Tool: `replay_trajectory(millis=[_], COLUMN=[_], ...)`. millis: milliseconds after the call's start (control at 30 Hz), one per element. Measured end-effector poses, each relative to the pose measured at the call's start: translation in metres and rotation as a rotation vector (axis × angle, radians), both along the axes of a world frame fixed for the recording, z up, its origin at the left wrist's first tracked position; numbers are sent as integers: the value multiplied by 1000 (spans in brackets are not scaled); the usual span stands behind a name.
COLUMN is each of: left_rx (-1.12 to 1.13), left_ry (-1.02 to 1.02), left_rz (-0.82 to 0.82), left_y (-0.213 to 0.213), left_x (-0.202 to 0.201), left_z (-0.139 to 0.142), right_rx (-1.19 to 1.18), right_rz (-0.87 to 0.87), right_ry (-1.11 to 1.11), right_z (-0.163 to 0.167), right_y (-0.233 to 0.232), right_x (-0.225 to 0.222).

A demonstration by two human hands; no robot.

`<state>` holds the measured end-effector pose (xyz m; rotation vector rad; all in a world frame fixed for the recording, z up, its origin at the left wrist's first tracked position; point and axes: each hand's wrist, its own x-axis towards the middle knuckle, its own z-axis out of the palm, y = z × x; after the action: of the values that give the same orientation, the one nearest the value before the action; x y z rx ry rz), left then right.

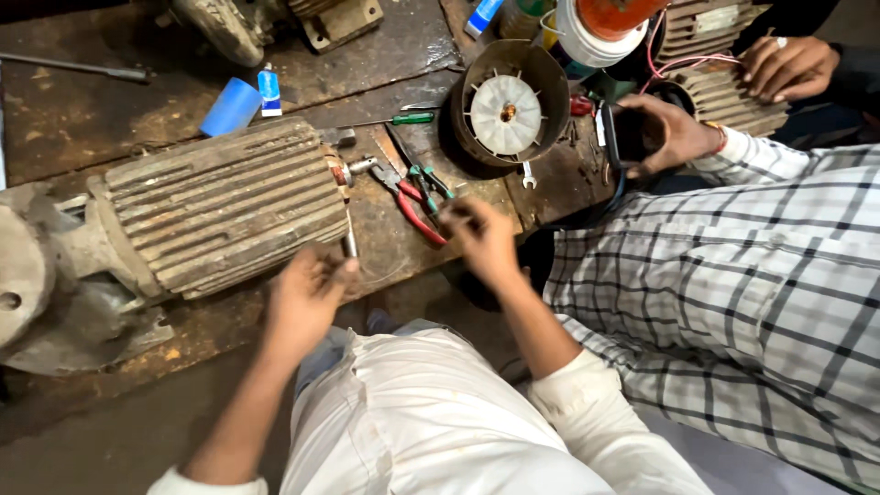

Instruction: The person uses pliers and a wrench to adjust and tighten components on an electric motor placed on a workbench. They reposition the motor, apply a blue substance, and continue tightening parts while another person works nearby.

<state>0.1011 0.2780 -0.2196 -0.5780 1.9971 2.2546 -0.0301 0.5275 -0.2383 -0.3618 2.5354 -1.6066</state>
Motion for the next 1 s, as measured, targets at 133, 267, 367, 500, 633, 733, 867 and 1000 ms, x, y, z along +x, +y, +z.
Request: replay_trajectory(millis=[133,267,367,500,633,733,867,1000], left_rx=[-71,-198,-177,-314,-448,-689,-665,-755], left_ry=[-20,-70,-28,-128,-73,0,163,281], left_rz=[-21,26,72,159,341,480,631,676], left_y=[-25,-39,-48,-69,-93,-113,-135,-146], left_x=[27,57,73,90,113,125,121,115], left_z=[20,27,37,67,107,132,148,154], right_rx=[519,479,447,499,670,542,453,346], right_rz=[-206,-395,-391,-291,-114,119,300,474], right_ry=[176,-12,45,100,-17,-128,75,245], right_z=[-28,-57,-66,-40,21,56,81,114], right_y=[54,92,99,90,66,31,-29,-92], right_x=[-46,-71,-79,-70,-40,-19,2,18])
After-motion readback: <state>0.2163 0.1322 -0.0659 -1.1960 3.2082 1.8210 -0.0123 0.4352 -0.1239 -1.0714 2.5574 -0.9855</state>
